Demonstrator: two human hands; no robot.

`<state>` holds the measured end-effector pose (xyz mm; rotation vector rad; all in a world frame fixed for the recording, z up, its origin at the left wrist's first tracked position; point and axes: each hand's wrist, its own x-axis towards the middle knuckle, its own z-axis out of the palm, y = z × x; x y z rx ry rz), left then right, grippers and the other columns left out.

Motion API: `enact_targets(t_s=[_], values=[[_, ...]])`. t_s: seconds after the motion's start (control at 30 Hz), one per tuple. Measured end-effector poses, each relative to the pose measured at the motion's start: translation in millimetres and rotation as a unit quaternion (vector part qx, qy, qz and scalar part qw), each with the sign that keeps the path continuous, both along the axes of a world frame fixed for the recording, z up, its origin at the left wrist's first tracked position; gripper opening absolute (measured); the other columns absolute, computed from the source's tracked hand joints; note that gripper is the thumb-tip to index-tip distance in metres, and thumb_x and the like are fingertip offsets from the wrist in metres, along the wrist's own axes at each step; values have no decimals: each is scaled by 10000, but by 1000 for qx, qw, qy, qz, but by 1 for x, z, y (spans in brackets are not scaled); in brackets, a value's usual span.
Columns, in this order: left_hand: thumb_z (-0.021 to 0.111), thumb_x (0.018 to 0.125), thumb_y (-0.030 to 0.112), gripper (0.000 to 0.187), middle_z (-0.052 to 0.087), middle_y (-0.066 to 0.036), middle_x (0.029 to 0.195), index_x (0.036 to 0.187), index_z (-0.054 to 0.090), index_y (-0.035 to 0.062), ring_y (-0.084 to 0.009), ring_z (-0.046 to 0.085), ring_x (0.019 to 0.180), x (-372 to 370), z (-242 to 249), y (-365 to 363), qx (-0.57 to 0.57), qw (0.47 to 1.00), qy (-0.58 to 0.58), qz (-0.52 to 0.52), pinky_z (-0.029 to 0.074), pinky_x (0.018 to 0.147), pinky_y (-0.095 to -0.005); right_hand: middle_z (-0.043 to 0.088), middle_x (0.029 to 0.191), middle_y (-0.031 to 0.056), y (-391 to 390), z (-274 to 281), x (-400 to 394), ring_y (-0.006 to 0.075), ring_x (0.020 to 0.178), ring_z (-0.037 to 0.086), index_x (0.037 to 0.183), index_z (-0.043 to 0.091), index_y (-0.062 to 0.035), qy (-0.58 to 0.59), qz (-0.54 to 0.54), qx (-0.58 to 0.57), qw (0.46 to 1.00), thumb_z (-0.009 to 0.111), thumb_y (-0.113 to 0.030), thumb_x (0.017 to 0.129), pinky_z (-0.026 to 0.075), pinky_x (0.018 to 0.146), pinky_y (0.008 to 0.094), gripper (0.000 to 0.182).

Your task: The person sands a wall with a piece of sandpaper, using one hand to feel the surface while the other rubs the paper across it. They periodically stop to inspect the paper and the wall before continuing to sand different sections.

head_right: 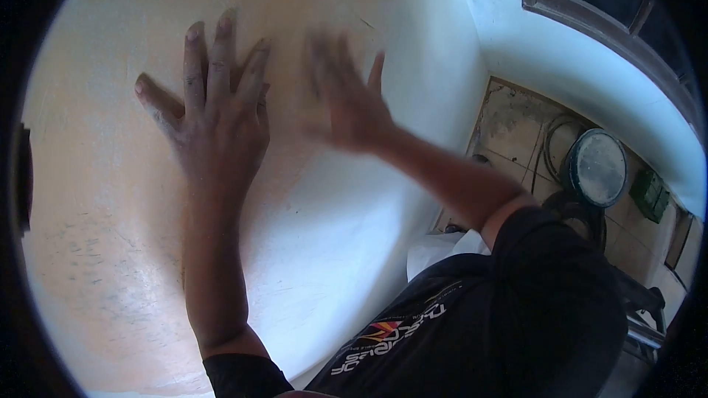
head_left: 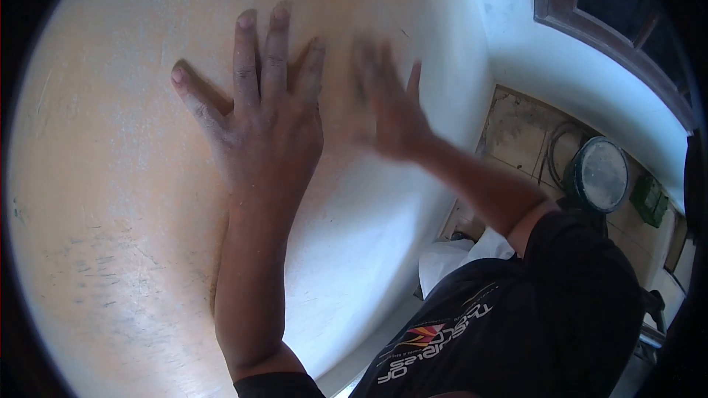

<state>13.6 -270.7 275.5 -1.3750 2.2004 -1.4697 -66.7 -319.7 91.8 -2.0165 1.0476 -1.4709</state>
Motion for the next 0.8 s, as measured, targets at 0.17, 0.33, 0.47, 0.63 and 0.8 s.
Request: enact_targets(t_s=[0.17,0.33,0.47,0.63,0.8], values=[[588,815,293,308,376,1,1450,1117,647,296,-229,255,1384,-4,2,1,7,1000,13,5,62,1016,-755,16,1559,135,-70,36,-20,339,1432,3,1490,54,-88,-110,-42,76,990,528,-671,784,-45,1033,684,1031],[613,810,399,375,343,18,1470,1175,606,316,-221,237,1391,-6,4,4,22,999,5,43,53,1020,-745,53,1552,155,56,-34,22,347,1430,19,1486,66,-70,-23,85,-8,996,489,-716,779,-51,988,735,1048],[623,806,452,439,335,29,1476,1225,569,334,-218,235,1393,-6,5,5,31,998,4,59,34,1028,-730,37,1553,157,51,-53,22,358,1429,25,1483,72,-58,56,72,-86,992,467,-759,753,-73,935,774,1087],[638,789,452,442,335,23,1477,1209,582,327,-219,233,1395,-9,5,4,29,998,10,58,24,1027,-731,44,1558,133,-83,39,-25,364,1427,39,1483,61,-59,-102,-53,57,992,492,-616,843,-10,1025,700,952],[666,747,426,417,343,0,1462,1138,631,284,-243,216,1393,-4,3,1,16,1000,13,19,80,1004,-771,8,1555,155,-14,10,11,388,1422,26,1484,28,-62,-49,-34,-1,998,564,-643,779,-17,1019,707,1059]])
